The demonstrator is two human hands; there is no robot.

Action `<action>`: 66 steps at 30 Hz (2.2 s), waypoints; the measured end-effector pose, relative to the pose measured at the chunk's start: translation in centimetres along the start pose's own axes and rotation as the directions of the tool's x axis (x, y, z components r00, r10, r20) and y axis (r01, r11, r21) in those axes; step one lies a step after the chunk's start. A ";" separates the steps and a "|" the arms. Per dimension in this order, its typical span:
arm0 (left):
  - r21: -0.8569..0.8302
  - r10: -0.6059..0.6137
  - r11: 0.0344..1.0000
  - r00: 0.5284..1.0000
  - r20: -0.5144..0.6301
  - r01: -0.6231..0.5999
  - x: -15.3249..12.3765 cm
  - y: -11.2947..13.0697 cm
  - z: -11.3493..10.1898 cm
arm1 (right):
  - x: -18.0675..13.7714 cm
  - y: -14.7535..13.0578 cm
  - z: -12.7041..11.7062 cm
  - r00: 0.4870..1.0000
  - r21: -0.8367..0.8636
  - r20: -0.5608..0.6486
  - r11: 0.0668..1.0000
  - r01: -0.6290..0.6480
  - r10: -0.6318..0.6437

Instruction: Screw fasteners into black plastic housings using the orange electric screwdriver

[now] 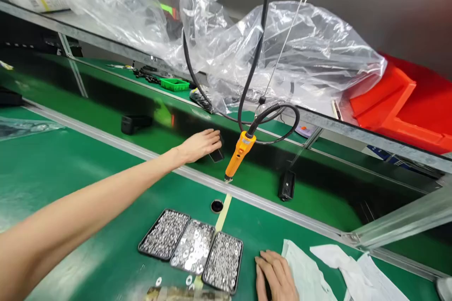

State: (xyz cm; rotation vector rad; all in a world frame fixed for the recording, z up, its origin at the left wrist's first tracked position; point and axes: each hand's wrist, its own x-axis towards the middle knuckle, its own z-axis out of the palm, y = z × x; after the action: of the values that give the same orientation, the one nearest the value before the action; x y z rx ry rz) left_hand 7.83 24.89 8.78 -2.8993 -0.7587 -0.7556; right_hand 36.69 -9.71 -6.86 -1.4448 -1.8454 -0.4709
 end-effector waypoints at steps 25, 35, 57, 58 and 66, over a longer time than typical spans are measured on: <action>-0.872 -0.891 0.343 0.415 -0.184 0.349 -18.2 17.8 0.1 | 8.0 -6.6 -1.2 0.847 0.056 0.518 0.983 -0.173 0.120; -0.714 -0.765 0.579 0.566 -0.307 0.395 -18.3 18.4 0.3 | 7.8 -6.3 -1.1 0.832 0.082 0.545 0.981 -0.173 0.102; -0.666 -0.698 0.665 0.598 -0.393 0.339 -18.3 18.0 0.2 | 8.1 -7.6 -3.4 0.906 0.315 0.416 0.920 -0.231 0.085; -0.663 -0.697 0.668 0.599 -0.394 0.340 -18.3 18.0 0.2 | 7.9 -8.2 -4.2 0.909 0.363 0.414 0.908 -0.209 0.044; -0.638 -0.688 0.681 0.614 -0.388 0.360 -18.4 18.1 0.2 | 6.2 -10.3 -7.2 0.849 0.401 0.408 0.901 0.163 -0.335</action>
State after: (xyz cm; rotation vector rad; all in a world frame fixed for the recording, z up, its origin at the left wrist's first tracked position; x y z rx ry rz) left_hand 2.47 0.76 1.24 -2.4241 -1.5596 -2.1218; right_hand 28.70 -13.53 4.01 -1.1304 -2.3791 0.1148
